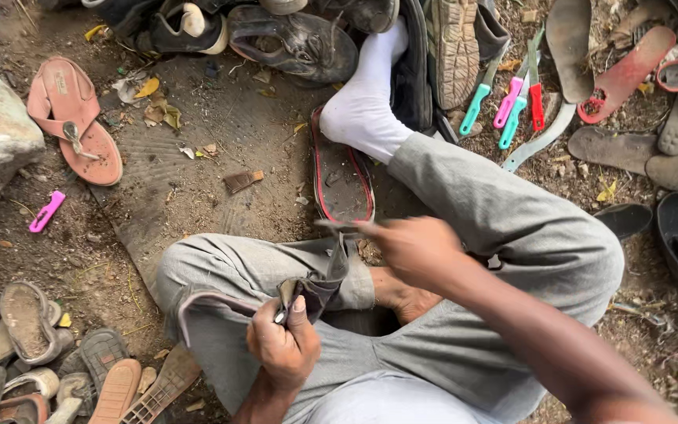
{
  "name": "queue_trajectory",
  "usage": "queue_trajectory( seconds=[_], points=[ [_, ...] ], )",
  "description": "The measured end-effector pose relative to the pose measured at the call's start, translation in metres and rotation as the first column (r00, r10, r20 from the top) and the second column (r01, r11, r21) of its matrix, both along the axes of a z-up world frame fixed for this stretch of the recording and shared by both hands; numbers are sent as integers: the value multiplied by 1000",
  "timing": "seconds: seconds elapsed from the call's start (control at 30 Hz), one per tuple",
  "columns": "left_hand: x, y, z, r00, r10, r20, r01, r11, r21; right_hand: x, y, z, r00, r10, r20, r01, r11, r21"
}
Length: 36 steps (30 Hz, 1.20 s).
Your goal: The person sits on the ground and uses a small blade to scrape, cut, and trim various parts of a shoe and a flip-flop, handling a sole and an upper part separately.
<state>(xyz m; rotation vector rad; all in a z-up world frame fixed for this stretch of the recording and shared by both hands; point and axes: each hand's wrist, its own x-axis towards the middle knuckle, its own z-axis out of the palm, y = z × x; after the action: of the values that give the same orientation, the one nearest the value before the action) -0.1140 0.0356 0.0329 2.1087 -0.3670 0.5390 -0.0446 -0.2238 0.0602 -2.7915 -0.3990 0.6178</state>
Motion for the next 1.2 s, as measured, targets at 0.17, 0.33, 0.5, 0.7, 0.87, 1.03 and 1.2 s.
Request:
queue_trajectory(
  seconds=[0.17,0.33,0.5,0.7,0.87,1.03,1.2],
  points=[
    [-2,11,1,986,115,-124,-116,993,-5,26,23,11,974,177,-141,-200,966,-165],
    [2,7,36,970,243,-10,-242,970,27,-31,-59,101,863,50,-503,-289,866,-409],
    [59,64,39,845,535,2,-530,836,139,-41,-79,63,961,-240,-135,203,948,-244],
    [192,9,-27,915,402,7,-402,915,3,-13,-40,-55,912,-410,-9,385,850,358],
    [188,-48,-67,874,240,-423,-178,967,182,-5,-36,-95,958,-284,45,249,897,365],
    [173,-39,-61,873,33,-487,-18,999,36,8,-21,-74,820,-530,-216,520,532,668],
    [152,-50,-38,834,-531,152,501,843,197,47,9,-48,918,-232,323,-87,675,733]
  ],
)
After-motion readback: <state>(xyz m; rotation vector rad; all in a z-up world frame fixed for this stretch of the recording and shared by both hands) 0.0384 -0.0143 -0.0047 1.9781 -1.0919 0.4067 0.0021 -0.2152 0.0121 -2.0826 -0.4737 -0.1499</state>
